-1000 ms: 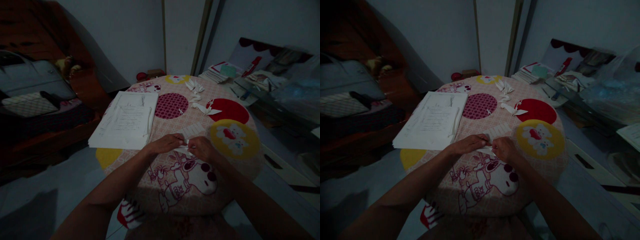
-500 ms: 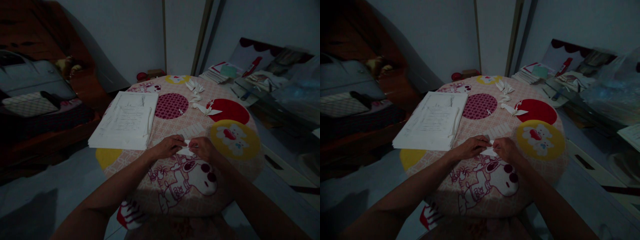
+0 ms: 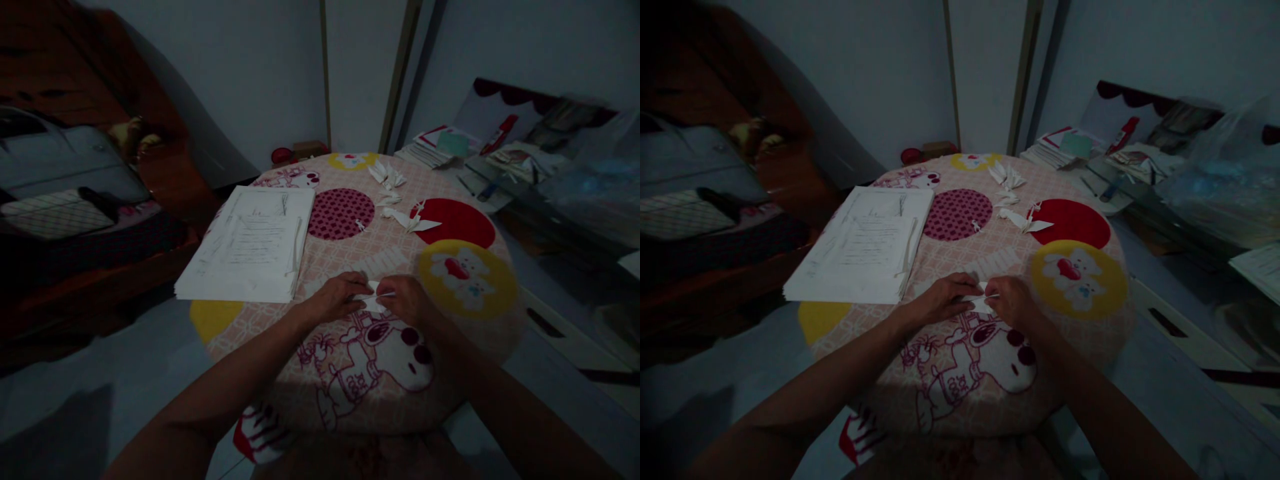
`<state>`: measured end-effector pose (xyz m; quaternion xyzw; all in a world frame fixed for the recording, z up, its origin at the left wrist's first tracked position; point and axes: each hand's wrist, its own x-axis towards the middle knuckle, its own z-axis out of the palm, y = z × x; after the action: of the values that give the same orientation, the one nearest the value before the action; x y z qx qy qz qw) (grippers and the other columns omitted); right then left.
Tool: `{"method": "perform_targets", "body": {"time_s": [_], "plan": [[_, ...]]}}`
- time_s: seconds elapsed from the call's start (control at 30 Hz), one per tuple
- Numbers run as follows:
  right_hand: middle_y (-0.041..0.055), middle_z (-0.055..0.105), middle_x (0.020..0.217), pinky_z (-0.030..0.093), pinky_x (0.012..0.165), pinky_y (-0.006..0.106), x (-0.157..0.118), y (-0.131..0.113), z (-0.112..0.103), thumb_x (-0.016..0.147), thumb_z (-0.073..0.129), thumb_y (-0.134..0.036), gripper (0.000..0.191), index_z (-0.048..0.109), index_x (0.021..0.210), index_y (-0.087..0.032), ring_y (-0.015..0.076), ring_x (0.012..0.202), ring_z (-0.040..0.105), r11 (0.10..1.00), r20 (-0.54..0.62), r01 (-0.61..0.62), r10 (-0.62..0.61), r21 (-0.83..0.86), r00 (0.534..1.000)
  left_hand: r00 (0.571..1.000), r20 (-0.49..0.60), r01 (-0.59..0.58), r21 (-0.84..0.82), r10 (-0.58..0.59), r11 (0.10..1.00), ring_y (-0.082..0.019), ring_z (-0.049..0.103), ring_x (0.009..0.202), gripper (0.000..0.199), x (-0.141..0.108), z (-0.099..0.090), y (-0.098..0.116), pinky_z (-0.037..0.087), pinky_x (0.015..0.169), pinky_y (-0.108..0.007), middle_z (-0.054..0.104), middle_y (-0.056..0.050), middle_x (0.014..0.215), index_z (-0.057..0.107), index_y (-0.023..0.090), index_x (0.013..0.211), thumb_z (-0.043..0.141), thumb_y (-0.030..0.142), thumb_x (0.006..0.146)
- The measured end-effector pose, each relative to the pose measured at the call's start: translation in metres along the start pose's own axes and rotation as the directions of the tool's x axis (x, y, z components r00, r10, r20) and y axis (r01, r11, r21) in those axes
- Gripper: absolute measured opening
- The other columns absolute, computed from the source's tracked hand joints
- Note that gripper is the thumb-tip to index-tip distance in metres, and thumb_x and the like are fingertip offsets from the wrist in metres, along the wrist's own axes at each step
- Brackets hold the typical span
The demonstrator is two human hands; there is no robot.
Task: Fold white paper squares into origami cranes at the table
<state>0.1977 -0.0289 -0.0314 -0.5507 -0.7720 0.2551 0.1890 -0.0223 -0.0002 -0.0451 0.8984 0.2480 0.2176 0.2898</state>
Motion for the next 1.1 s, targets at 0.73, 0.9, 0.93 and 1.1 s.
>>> {"method": "perform_targets", "body": {"time_s": [0.73,0.9,0.93,1.1], "plan": [[0.0033,0.069,0.067,0.041,0.059,0.028,-0.008,0.030,-0.030,0.076,0.058,-0.031,0.019,0.070,0.073,-0.017,0.0162,0.062,0.059,0.966,-0.302,-0.174,0.226,0.190,0.926,0.994,-0.092,-0.036,0.178,0.053,0.983,-0.024,0.058,0.113,0.033,-0.006,0.018,0.000,0.051,0.097,-0.042,0.063,-0.012,0.124,0.064,0.018,0.123,0.053,0.023,0.092],[0.0051,0.071,0.070,0.039,0.060,0.028,-0.002,0.026,-0.034,0.078,0.058,-0.026,0.019,0.073,0.077,-0.015,0.0161,0.063,0.060,0.985,-0.217,-0.162,0.170,0.057,0.961,0.995,-0.077,-0.054,0.183,0.069,0.982,-0.024,0.059,0.114,0.034,-0.006,0.019,-0.002,0.050,0.096,-0.042,0.063,-0.012,0.127,0.062,0.017,0.124,0.053,0.021,0.093],[0.0056,0.071,0.072,0.039,0.061,0.028,-0.001,0.026,-0.034,0.079,0.058,-0.025,0.018,0.073,0.077,-0.015,0.0163,0.064,0.060,0.989,-0.206,-0.149,0.151,0.023,0.967,0.995,-0.074,-0.059,0.186,0.074,0.981,-0.024,0.059,0.114,0.034,-0.006,0.019,-0.002,0.050,0.096,-0.042,0.063,-0.012,0.127,0.062,0.017,0.125,0.053,0.021,0.093],[0.0085,0.071,0.080,0.039,0.064,0.029,0.002,0.021,-0.037,0.078,0.060,-0.022,0.015,0.073,0.077,-0.016,0.0181,0.071,0.061,0.976,-0.135,-0.098,0.072,-0.197,0.988,0.995,-0.069,-0.062,0.194,0.077,0.979,-0.024,0.059,0.112,0.032,-0.006,0.019,-0.002,0.050,0.096,-0.042,0.064,-0.012,0.127,0.063,0.015,0.123,0.054,0.021,0.093]]}}
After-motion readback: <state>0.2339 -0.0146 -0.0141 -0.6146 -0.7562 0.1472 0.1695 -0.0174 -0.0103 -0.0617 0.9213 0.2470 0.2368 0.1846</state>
